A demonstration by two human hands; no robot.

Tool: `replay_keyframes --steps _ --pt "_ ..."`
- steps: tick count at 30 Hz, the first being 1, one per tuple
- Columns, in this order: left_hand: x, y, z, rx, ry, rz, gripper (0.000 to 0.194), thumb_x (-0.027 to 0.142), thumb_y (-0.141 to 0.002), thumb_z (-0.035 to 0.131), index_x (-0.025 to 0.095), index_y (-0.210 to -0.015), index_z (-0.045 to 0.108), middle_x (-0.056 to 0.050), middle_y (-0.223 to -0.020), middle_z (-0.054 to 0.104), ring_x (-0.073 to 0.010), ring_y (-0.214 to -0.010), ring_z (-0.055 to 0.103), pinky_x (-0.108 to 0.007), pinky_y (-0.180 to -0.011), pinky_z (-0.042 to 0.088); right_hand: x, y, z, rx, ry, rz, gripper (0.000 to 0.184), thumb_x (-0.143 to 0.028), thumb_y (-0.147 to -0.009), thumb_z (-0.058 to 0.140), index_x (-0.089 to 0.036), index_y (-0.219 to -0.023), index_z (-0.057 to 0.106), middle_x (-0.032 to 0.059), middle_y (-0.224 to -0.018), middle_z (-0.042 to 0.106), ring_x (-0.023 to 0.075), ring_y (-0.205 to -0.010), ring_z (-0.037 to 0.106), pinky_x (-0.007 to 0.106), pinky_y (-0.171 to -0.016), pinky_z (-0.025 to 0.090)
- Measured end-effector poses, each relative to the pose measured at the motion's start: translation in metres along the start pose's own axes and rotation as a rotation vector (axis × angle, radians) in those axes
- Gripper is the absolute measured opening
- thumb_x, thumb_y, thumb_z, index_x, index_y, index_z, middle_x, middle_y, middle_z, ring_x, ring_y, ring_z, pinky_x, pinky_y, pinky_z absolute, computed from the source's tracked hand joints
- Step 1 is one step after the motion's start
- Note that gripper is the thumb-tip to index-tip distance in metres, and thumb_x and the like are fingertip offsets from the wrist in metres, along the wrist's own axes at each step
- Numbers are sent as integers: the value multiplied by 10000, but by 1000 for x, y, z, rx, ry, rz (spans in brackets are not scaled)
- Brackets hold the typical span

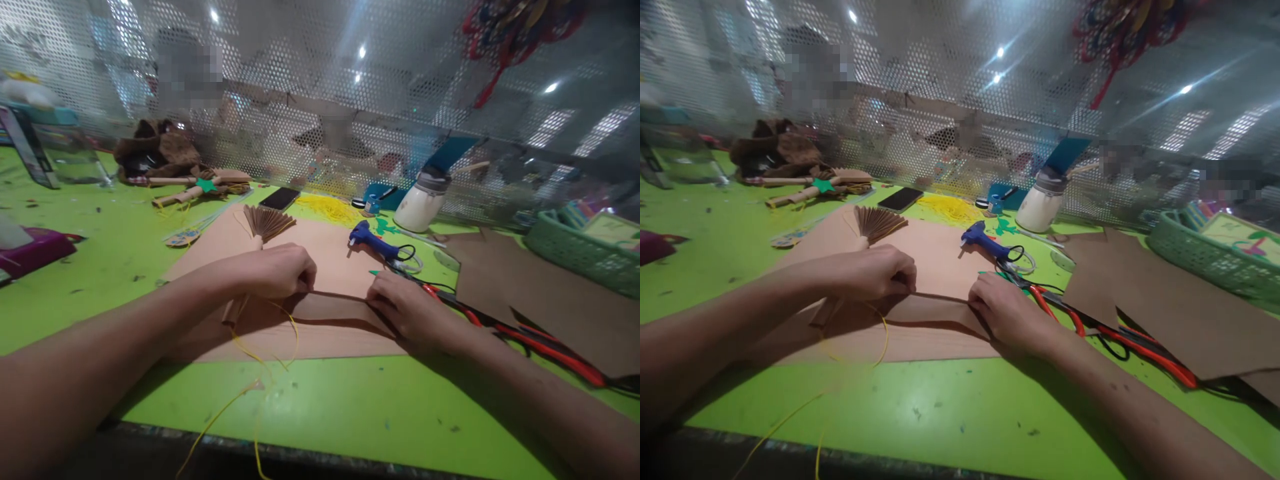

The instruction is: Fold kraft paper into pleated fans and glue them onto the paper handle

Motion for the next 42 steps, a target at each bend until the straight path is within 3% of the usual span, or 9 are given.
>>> replay_keyframes --steps 9,15,25,32,37,42 --pt "1 7 -1 -26 -122 57 189 128 -728 543 195 -832 685 -38 -805 675 -154 -701 560 -234 -595 361 5 12 0 15 39 -19 174 -68 -875 421 -190 -806 523 67 -841 543 192 -779 504 314 -683 426" --pt "5 13 -3 -74 -163 16 153 104 -683 554 194 -771 641 -32 -764 626 -151 -649 501 -248 -565 311 1 17 -4 -1 72 -53 106 -108 -861 463 -185 -839 532 85 -849 548 207 -781 515 328 -671 434" --pt "19 21 -4 -5 -291 67 75 149 -688 539 192 -696 600 -45 -728 572 -160 -597 462 -273 -517 266 0 21 -5 1 101 -89 121 -103 -871 446 -182 -846 535 81 -854 539 193 -762 487 315 -644 419" --pt "28 24 -6 7 -388 79 132 111 -639 522 190 -700 608 -47 -699 598 -171 -573 493 -281 -503 274 -16 26 2 23 328 -159 157 -139 -898 448 -168 -760 516 67 -815 528 203 -785 464 333 -644 375" --pt "19 21 -13 24 -280 74 168 129 -688 492 186 -737 642 -51 -754 641 -162 -617 531 -265 -539 324 -15 27 4 31 345 -156 155 -140 -895 450 -160 -767 535 63 -811 525 194 -778 468 329 -643 383" --pt "9 12 -35 80 163 17 304 198 -739 507 163 -994 669 -54 -949 690 -155 -796 600 -222 -660 409 -19 26 -13 198 317 -140 160 -95 -847 459 -151 -739 563 62 -743 511 166 -668 452 298 -558 370"
Point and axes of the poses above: each hand's wrist, its own y-axis away from the middle knuckle, its own z-axis out of the palm, x = y × z, the point moved 8 cm from there along -y, towards the middle knuckle
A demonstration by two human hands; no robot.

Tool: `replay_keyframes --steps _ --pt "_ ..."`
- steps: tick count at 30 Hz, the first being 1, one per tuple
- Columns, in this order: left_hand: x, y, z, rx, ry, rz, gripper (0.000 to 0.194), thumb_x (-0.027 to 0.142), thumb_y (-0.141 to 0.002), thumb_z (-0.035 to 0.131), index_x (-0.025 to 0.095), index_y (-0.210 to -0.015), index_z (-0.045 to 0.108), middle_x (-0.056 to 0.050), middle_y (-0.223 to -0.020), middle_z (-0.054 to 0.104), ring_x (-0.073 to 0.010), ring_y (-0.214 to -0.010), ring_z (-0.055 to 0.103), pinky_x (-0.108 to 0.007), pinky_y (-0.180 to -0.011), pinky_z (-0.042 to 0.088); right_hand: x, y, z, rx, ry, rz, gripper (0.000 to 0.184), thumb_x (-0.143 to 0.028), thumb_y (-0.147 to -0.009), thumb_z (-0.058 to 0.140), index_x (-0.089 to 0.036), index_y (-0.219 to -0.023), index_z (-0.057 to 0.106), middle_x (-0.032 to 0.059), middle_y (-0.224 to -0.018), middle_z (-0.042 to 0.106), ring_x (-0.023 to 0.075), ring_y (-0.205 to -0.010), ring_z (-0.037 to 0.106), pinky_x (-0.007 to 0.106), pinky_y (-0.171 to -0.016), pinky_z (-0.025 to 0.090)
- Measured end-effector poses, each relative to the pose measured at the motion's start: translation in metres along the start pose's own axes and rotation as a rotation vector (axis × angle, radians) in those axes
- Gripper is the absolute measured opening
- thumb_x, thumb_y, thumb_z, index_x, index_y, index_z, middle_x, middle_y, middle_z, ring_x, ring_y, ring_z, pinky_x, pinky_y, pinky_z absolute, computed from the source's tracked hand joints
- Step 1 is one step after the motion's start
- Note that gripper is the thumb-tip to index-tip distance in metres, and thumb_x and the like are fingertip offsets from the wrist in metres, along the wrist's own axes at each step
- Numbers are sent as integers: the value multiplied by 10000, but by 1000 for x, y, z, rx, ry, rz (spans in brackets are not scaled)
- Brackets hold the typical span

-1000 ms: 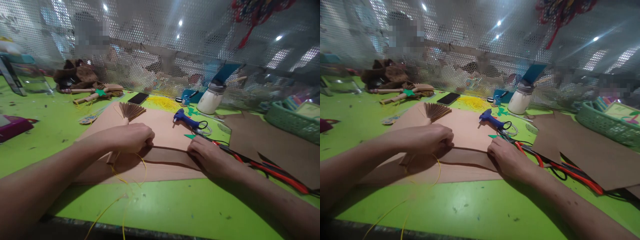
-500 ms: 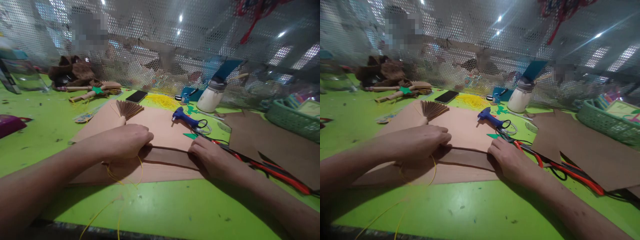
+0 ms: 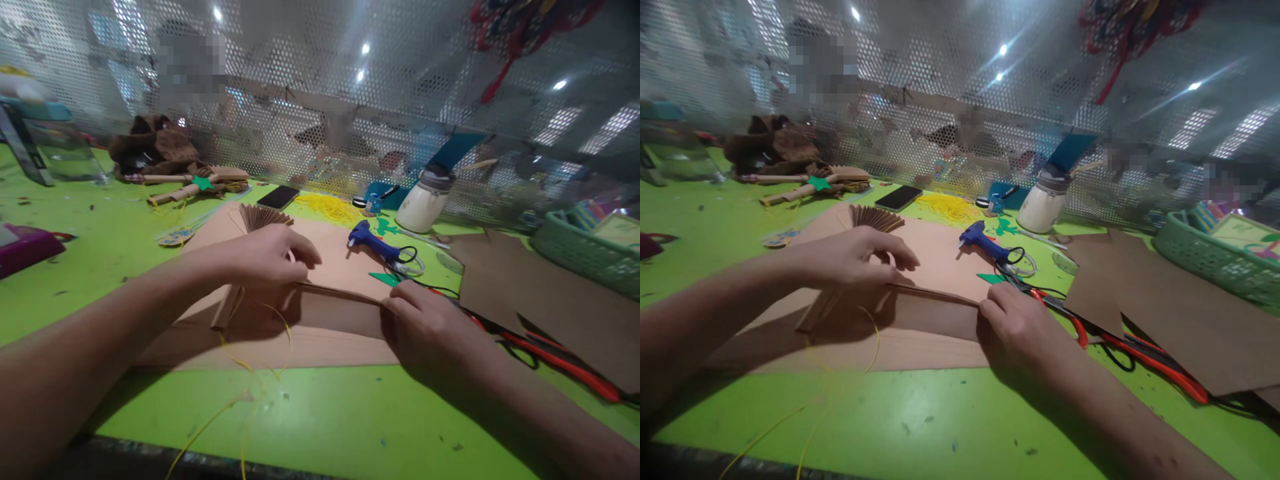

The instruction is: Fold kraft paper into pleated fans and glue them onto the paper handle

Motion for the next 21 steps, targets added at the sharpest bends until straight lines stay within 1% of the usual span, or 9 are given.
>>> replay_keyframes --steps 2,3,6,9,11,14,16,19,21 --pt "4 -3 -3 22 157 -18 311 242 -831 421 138 -978 674 -62 -918 701 -143 -792 608 -216 -676 419 -7 -3 -10 60 0 -36 156 -98 -843 457 -146 -752 575 67 -731 513 171 -659 453 296 -543 376" --pt "8 -4 0 4 189 -13 331 269 -863 392 128 -947 679 -66 -895 702 -139 -774 607 -214 -673 419 -13 -4 -13 76 -3 -72 141 -103 -842 463 -138 -784 586 76 -744 523 180 -676 464 301 -552 392" --pt "23 -2 17 -97 139 42 377 349 -898 378 135 -876 687 -49 -796 685 -124 -674 571 -210 -619 394 -26 -6 -20 103 8 -143 133 -114 -848 485 -99 -900 606 114 -804 554 210 -739 500 328 -604 438" --pt "33 0 30 -158 110 130 417 390 -908 355 145 -826 683 -28 -732 653 -121 -639 524 -211 -585 364 -30 -8 -23 135 46 -163 166 -84 -877 454 -71 -915 615 136 -815 571 217 -755 510 335 -624 450" --pt "32 1 35 -171 122 132 405 394 -897 363 153 -838 683 -18 -720 646 -122 -629 512 -212 -576 357 -31 -9 -23 150 66 -181 197 -62 -889 425 -61 -909 621 138 -804 575 213 -750 511 328 -620 450" --pt "24 0 40 -201 150 88 357 388 -864 402 167 -877 682 -7 -731 651 -117 -607 502 -208 -546 344 -31 -12 -24 165 84 -197 213 -50 -891 416 -56 -903 628 128 -774 570 201 -714 505 312 -593 435" --pt "22 0 41 -214 168 65 358 406 -855 413 167 -863 679 -10 -736 655 -116 -595 497 -209 -531 337 -31 -13 -25 180 101 -197 205 -49 -885 427 -54 -890 632 126 -756 568 199 -693 498 313 -581 424" --pt "23 0 42 -209 179 56 352 427 -848 434 171 -855 677 -13 -734 656 -120 -604 499 -216 -544 338 -31 -13 -27 194 106 -199 197 -42 -877 437 -53 -892 634 131 -763 576 204 -700 502 321 -594 427" --pt "24 -1 41 -194 185 51 319 409 -837 464 176 -866 680 -11 -742 659 -124 -630 507 -217 -551 334 -30 -12 -28 208 88 -197 203 -34 -875 433 -56 -914 630 133 -777 584 205 -706 506 324 -597 432"
Point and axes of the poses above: each hand's wrist, its own y-axis away from the middle knuckle, its own z-axis out of the palm, x = y × z, the point moved 8 cm from there along -y, towards the middle knuckle
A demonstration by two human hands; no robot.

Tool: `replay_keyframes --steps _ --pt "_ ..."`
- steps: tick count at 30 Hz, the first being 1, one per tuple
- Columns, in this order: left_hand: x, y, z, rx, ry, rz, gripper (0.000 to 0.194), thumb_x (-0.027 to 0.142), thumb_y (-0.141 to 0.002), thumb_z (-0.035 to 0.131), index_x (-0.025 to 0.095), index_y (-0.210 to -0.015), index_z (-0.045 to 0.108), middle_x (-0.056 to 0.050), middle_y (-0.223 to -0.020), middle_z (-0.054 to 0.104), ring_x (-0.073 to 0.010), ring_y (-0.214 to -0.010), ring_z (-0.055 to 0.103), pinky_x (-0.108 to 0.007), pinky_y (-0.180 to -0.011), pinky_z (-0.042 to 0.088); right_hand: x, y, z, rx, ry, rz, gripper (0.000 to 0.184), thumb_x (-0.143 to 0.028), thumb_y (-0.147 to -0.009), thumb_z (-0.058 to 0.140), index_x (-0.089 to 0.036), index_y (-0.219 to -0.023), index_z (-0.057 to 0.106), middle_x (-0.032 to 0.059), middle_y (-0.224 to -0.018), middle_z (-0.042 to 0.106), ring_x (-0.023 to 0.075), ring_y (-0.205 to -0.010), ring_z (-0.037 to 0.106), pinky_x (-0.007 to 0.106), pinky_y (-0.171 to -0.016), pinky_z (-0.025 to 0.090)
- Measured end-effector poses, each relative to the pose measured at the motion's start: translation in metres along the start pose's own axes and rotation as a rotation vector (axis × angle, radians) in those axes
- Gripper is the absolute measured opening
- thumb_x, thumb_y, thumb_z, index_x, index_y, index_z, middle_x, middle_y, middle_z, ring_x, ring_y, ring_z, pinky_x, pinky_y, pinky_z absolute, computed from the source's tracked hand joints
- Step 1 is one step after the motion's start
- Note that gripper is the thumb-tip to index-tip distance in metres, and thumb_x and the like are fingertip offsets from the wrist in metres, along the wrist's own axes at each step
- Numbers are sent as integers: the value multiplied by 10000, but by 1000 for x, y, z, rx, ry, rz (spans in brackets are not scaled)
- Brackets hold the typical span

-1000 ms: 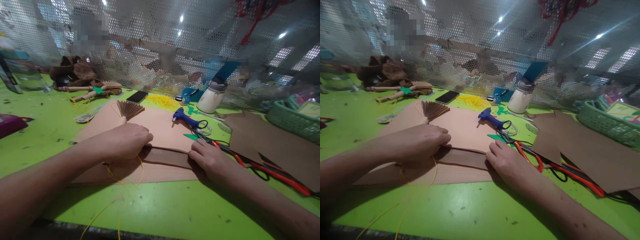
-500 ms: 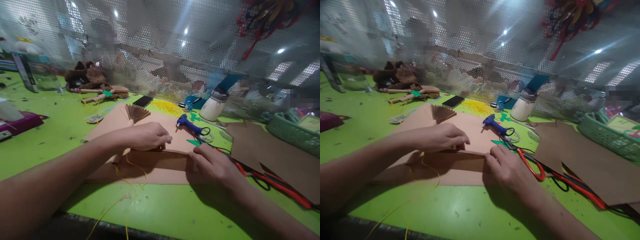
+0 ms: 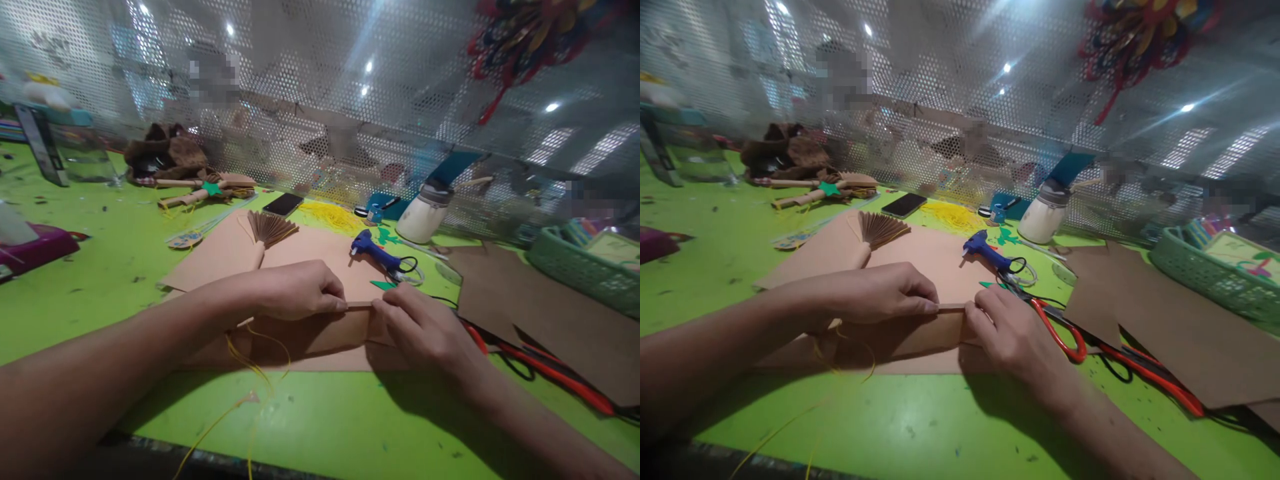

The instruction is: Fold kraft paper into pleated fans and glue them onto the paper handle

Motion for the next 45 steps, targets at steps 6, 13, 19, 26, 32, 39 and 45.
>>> replay_keyframes --steps 6,13,19,26,32,39,45 --pt "-4 -3 2 24 18 -47 273 372 -812 497 172 -854 679 -8 -736 657 -127 -647 507 -218 -554 327 19 5 -1 31 -308 227 215 -112 -847 501 -138 -1031 610 111 -910 582 203 -799 553 322 -644 481" --pt "0 -1 5 103 19 2 250 349 -794 503 178 -845 678 -6 -689 640 -127 -604 502 -226 -543 331 43 10 13 -84 -730 641 213 -282 -881 517 -181 -1020 643 69 -914 670 186 -809 612 304 -699 501" --pt "14 5 1 199 -33 20 225 296 -789 485 196 -830 682 -4 -681 640 -128 -590 506 -225 -512 305 43 15 18 -129 -795 737 239 -302 -863 535 -166 -711 658 9 -650 639 137 -614 564 236 -557 428" --pt "29 13 -4 261 -149 78 201 228 -773 475 216 -781 676 6 -661 638 -120 -570 488 -230 -505 270 45 17 13 -60 -848 723 219 -281 -831 576 -160 -668 659 4 -598 626 116 -550 536 218 -514 404" --pt "30 14 -4 265 -173 80 199 236 -788 473 195 -727 657 7 -605 611 -111 -528 459 -238 -486 233 44 19 17 -124 -870 728 305 -329 -863 534 -147 -651 657 -6 -492 576 103 -454 504 208 -446 393" --pt "38 13 4 258 -182 135 230 247 -810 449 179 -698 639 -1 -591 599 -110 -503 427 -242 -492 240 29 4 11 -129 -764 525 163 -266 -838 584 -174 -865 716 38 -751 721 149 -666 636 242 -601 475" --pt "49 16 5 294 -280 188 204 233 -817 449 184 -722 622 -11 -620 611 -124 -553 486 -242 -540 256 29 2 6 -108 -764 559 202 -243 -834 565 -159 -730 716 12 -633 689 123 -560 596 220 -529 439"
Point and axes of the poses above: each hand's wrist, its own y-axis away from the middle knuckle, its own z-axis out of the palm, x = y × z, the point moved 8 cm from there along -y, towards the middle knuckle
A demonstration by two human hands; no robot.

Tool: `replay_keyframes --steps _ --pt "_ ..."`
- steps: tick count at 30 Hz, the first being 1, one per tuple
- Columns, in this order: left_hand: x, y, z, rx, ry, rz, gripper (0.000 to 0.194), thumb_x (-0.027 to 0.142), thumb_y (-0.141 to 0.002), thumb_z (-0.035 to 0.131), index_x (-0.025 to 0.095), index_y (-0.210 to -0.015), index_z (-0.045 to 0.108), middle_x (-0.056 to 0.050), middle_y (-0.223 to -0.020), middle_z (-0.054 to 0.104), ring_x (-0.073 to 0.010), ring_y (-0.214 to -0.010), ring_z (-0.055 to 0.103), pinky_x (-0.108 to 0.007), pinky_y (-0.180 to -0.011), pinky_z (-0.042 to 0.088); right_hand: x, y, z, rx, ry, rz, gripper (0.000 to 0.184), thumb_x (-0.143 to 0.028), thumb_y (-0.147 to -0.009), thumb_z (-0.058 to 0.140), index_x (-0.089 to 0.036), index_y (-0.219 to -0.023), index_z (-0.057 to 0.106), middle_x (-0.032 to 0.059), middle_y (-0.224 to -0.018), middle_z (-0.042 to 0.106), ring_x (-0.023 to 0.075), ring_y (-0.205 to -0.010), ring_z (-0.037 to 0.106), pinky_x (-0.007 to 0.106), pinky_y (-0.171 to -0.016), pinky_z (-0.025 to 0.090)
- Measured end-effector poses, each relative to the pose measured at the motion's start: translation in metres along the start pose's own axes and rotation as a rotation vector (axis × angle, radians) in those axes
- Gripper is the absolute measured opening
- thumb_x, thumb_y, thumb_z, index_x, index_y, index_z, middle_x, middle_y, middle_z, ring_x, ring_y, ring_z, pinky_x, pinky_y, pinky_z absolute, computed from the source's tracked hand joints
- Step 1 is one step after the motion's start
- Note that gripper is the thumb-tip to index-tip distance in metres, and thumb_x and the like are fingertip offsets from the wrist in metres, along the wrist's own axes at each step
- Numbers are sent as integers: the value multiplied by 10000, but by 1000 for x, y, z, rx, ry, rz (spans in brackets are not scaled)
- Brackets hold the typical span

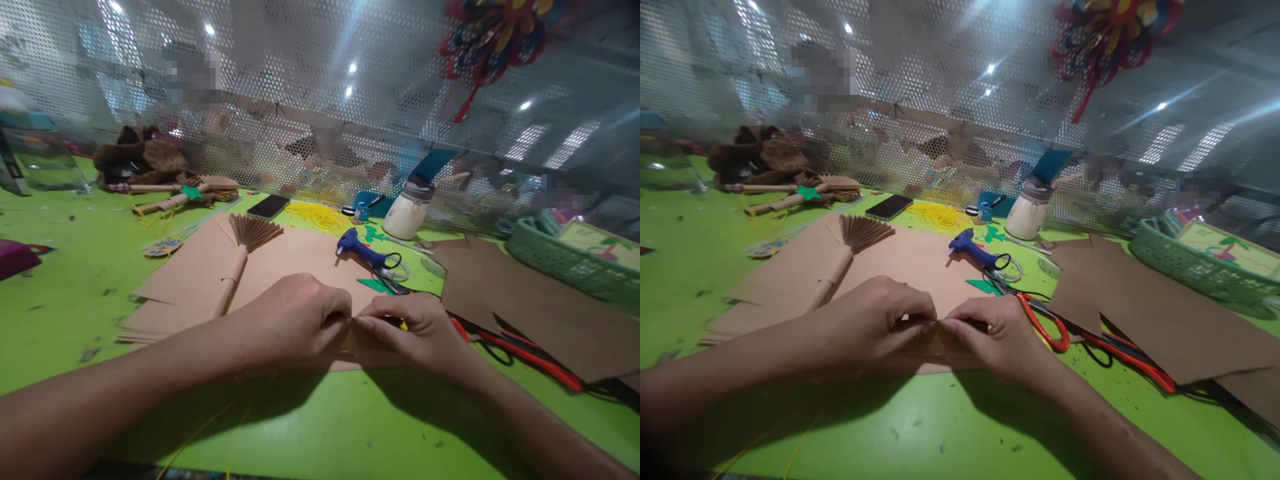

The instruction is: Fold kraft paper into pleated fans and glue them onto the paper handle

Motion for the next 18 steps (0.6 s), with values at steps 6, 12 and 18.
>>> replay_keyframes --steps 6,12,18 --pt "-10 -1 -2 -26 66 -43 205 252 -823 455 191 -706 612 15 -576 568 -109 -515 441 -235 -496 241 18 3 -12 58 -95 123 205 -285 -796 624 -157 -663 711 22 -599 688 133 -545 606 214 -496 451" --pt "-25 -3 9 -111 279 -115 197 275 -814 474 172 -746 626 11 -638 604 -119 -587 494 -223 -524 311 52 9 -15 60 -186 287 258 -385 -770 660 -167 -637 701 2 -491 619 106 -434 528 200 -402 409" --pt "-31 -3 12 -134 332 -136 207 309 -816 483 172 -754 626 14 -653 604 -121 -599 492 -225 -535 325 55 11 -15 84 -245 330 269 -415 -743 679 -178 -618 664 -18 -473 574 100 -438 496 202 -406 389"
Point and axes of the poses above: each hand's wrist, its own y-axis away from the middle knuckle, its own z-axis out of the palm, x = y × z, the point moved 8 cm from there along -y, towards the middle knuckle
